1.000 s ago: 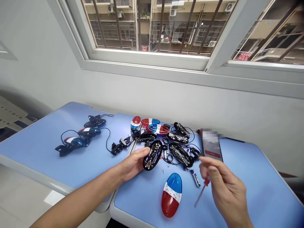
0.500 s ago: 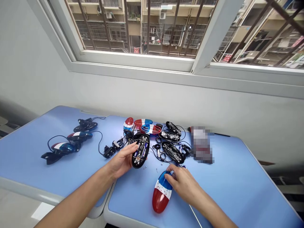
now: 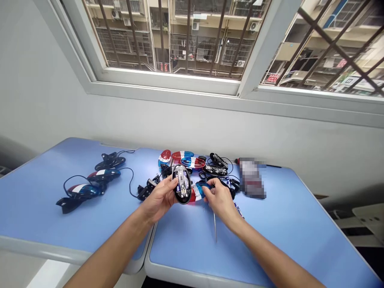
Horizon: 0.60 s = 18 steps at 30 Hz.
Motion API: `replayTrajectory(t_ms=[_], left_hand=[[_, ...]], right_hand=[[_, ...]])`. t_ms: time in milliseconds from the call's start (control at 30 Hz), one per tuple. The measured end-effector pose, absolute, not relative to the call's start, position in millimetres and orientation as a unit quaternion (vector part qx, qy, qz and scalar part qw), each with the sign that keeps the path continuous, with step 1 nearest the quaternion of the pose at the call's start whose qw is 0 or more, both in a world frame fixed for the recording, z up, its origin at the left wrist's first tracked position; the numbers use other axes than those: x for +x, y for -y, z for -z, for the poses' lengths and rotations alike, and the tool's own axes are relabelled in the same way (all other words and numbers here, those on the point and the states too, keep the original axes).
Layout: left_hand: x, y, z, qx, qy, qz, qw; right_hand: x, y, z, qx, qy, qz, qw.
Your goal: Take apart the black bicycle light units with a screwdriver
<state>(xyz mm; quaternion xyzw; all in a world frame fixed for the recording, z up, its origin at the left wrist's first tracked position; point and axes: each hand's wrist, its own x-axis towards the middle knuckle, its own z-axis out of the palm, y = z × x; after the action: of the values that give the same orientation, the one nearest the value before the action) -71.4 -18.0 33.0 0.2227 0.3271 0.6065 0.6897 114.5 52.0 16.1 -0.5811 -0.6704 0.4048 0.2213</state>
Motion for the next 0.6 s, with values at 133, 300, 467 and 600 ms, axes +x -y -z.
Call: replayTrajectory(t_ms=[133,300,467,600], left_hand=[[-71,21,-33,0.246,-0.306,-0.605,0.693],[-70,20,-28,0.248,-0.303,-0.591,0.705],[-69,17,-27,0.239,-0.314,-0.598,0.698],[-67,17,-28,0.245,-0.339,-0.588,0.693]], right_hand=[[128,-41,-21,-0.574,0.621,-0.492,0.207],[156,-13,-15,-0.583,0.566,-0.566,0.135],[152,-19,0,-0.605,0.538,-0.558,0.184],[140,-32,4,-0.602,0.522,-0.543,0.266]])
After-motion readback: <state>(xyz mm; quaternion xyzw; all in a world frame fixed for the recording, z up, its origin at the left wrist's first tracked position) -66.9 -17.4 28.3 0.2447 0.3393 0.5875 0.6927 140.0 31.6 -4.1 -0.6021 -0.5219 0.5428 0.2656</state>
